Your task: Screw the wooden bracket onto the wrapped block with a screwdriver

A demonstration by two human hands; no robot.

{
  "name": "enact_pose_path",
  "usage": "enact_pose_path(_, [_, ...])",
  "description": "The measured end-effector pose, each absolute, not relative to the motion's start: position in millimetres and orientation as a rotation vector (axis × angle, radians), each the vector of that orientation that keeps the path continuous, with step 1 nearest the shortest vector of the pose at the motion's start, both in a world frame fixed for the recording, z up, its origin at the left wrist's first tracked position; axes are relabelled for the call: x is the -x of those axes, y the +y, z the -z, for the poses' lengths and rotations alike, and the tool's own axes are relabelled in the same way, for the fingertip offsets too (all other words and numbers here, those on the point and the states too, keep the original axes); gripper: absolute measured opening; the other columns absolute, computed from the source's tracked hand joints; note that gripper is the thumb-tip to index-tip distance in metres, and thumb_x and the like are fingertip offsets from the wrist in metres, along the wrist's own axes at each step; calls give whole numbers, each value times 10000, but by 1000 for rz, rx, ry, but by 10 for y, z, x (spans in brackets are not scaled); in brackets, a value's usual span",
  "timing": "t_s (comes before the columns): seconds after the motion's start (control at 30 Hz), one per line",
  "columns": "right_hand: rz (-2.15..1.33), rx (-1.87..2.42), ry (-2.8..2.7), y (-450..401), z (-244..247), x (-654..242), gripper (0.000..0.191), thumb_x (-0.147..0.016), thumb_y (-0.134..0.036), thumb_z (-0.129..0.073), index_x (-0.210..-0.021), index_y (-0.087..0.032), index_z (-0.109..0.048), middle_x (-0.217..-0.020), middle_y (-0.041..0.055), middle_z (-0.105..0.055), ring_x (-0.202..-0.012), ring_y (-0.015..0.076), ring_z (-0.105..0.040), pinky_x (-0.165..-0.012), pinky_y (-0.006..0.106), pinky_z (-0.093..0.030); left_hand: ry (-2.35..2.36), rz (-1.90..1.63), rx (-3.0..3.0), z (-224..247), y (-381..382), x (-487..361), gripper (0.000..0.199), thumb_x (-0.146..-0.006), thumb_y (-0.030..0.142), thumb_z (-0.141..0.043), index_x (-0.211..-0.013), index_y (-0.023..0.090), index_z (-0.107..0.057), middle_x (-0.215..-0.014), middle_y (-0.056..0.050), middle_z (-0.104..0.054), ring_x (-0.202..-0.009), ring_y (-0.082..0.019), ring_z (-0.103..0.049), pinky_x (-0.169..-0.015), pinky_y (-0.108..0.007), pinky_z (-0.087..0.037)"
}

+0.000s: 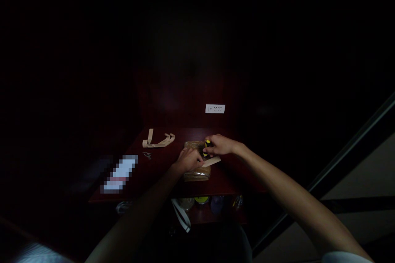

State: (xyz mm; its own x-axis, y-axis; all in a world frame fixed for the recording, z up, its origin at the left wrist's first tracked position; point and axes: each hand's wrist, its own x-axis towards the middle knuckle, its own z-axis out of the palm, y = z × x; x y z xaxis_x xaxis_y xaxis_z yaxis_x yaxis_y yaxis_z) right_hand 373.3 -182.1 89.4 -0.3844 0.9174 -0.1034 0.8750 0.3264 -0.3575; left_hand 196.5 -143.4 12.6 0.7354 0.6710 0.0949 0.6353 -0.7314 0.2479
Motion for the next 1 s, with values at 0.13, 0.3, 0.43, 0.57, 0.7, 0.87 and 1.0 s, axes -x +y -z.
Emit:
enact_pose_path(0.13, [-608,1618,-2438,-1838,-862,-3769,205,-842,-377,-571,-872,-175,-549,-730,27,-701,-668,146,-663,-571,209,-436,1051,-269,-2747,-104,-1420,-1964,192,-778,420,-582,-863,369,-746,-937,19,-742,-964,-213,-641,-912,-333,-420])
enact_pose_path(0.3, [-764,1582,-2402,-1811,-810,-3810,209,-835,-380,-576,-842,-179,-519,-722,31,-700,-625,145,-663,-552,213,-466,1031,-273,-2775,-69,-1404,-1964,185,-772,386,-579,-849,378,-747,-933,12,-741,-954,-225,-642,-907,-353,-423])
enact_pose_path(0.43, [-854,1583,-2372,-1795,-803,-3788,195,-841,-358,-571,-834,-173,-507,-735,48,-701,-622,148,-666,-538,213,-481,1029,-275,-2787,-59,-1400,-1966,194,-770,397,-582,-861,364,-749,-924,-7,-741,-948,-232,-640,-910,-366,-420])
enact_pose_path(0.57, [-786,1617,-2391,-1800,-818,-3768,198,-846,-358,-571,-836,-169,-515,-724,48,-702,-634,147,-669,-546,204,-478,1021,-279,-2794,-51,-1394,-1971,190,-772,391,-580,-851,364,-750,-915,-2,-741,-925,-222,-643,-889,-354,-422])
enact_pose_path(0.7, [-761,1675,-2386,-1808,-817,-3760,213,-851,-378,-568,-873,-168,-542,-735,40,-708,-659,145,-674,-568,197,-475,1017,-289,-2799,-32,-1383,-1978,189,-768,390,-584,-847,354,-752,-913,-5,-741,-924,-226,-642,-864,-347,-423])
enact_pose_path(0.87, [-768,1688,-2382,-1810,-848,-3729,234,-843,-393,-569,-858,-160,-569,-746,47,-711,-640,145,-670,-561,201,-470,1010,-303,-2801,-38,-1385,-1976,195,-771,401,-580,-831,346,-757,-875,-15,-743,-894,-233,-653,-841,-347,-425])
enact_pose_path(1.0, [-598,1793,-2493,-1802,-953,-3654,268,-826,-422,-579,-820,-158,-625,-685,35,-698,-602,139,-646,-569,203,-442,997,-311,-2806,-65,-1400,-1968,193,-771,411,-580,-849,368,-752,-855,-6,-744,-900,-232,-656,-828,-340,-434])
